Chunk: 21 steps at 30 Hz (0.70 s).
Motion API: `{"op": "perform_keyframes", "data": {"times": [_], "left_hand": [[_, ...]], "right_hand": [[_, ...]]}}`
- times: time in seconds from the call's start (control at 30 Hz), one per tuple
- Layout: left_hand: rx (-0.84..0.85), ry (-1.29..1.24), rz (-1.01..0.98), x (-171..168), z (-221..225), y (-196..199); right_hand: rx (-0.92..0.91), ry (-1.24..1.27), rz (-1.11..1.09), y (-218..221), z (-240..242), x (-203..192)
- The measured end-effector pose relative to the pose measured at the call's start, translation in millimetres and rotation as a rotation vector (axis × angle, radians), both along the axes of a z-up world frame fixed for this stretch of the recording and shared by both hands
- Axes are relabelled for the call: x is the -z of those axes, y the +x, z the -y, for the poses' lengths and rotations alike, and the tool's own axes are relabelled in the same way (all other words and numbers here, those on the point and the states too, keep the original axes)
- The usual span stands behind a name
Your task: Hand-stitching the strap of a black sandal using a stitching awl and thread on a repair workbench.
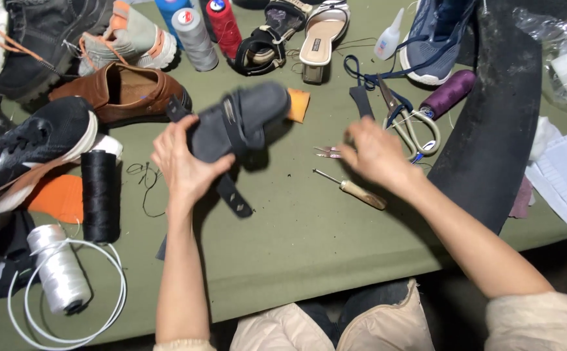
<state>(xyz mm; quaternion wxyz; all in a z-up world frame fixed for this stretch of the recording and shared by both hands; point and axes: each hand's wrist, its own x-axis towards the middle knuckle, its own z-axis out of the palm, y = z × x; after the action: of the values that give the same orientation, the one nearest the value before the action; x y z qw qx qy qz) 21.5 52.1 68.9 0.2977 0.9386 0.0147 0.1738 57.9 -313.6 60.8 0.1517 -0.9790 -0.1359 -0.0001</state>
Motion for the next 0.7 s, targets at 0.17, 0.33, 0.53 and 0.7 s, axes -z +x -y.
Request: {"op": "perform_keyframes", "data": {"times": [0.17,0.33,0.53,0.7], "left_hand": [[-0.108,0.071,0.130,25,2,55],[-0.093,0.287,0.151,52,8,75],[-0.175,0.321,0.186,32,44,13],[0.061,0.145,0.078,55,54,-53]], "right_hand": [[-0.115,-0.217,-0.169,-54,-7,25],[-0.127,-0.227,-0.052,-50,6,46],[-0.039,-0.159,0.283,-5,13,19],[-0.314,0.201,0.259,-47,-63,19]]}}
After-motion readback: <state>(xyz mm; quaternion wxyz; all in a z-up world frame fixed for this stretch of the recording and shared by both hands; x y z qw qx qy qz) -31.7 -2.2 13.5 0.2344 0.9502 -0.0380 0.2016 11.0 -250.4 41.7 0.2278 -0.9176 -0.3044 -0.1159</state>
